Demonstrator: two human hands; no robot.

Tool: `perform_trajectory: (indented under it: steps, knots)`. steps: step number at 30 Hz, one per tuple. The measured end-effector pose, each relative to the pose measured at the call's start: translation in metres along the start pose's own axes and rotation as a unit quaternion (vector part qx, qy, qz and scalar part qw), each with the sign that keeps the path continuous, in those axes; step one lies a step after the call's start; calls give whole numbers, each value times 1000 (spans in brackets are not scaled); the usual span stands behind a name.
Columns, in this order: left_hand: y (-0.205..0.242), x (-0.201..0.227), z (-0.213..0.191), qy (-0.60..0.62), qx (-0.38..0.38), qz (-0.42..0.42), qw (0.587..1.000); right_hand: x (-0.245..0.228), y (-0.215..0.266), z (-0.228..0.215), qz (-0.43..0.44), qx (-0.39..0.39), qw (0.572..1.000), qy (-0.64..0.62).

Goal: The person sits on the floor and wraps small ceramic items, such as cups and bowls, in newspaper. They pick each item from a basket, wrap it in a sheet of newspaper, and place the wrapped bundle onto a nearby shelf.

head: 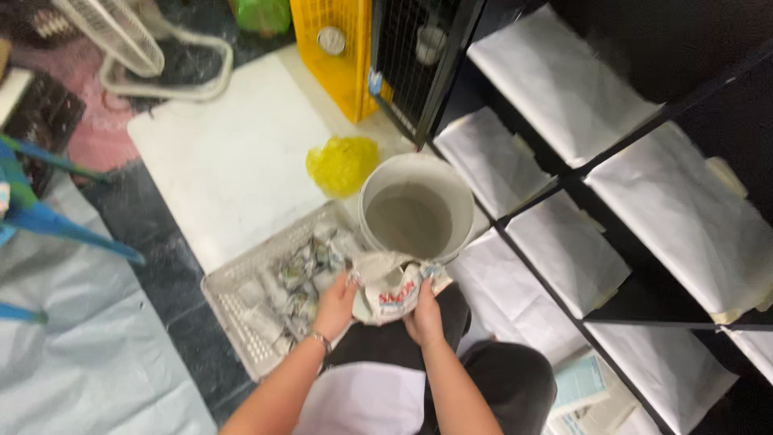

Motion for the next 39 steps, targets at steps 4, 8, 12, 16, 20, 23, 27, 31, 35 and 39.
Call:
perform_trajectory:
  steps: [4,8,12,16,20,23,27,31,35,39]
  knots:
    - [1,-72,0,232,3,-187,955,-9,-4,2,-36,-15,999,-22]
    - [-19,-129,-30,345,96,-214,909,-23,2,0,-60,-14,997,-54]
    - [-22,-195,-55,255,185,-273,909,-28,18,5,-78,-53,994,-46]
    - [-19,-241,-54,72,204,-377,901,-28,23,-3,-67,10,997,-21]
    - [-9,-252,-43,-183,134,-374,899,-27,28,-4,-46,38,998,-20]
    - [-4,-247,-25,-198,132,-379,894,-27,29,2,-28,53,998,-20]
    - [-12,-244,7,-217,63,-401,888,-26,31,1,-14,86,996,1]
    - [-36,-235,27,-277,-19,-333,901,-23,28,-1,-4,93,996,8]
    - [-38,-238,32,-278,-46,-350,893,-19,24,-5,-8,81,997,-5]
    - [-40,-240,38,-280,-87,-368,882,-17,22,-9,-9,77,997,-7]
Point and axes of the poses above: each hand's wrist, its own y-axis away from the middle knuckle, its own z-axis out of the palm, x = y × z, the point moved 10 cm from there along -y, towards the middle knuckle, and after that the axes turned 11 degrees about x, right-handed, at the moved point
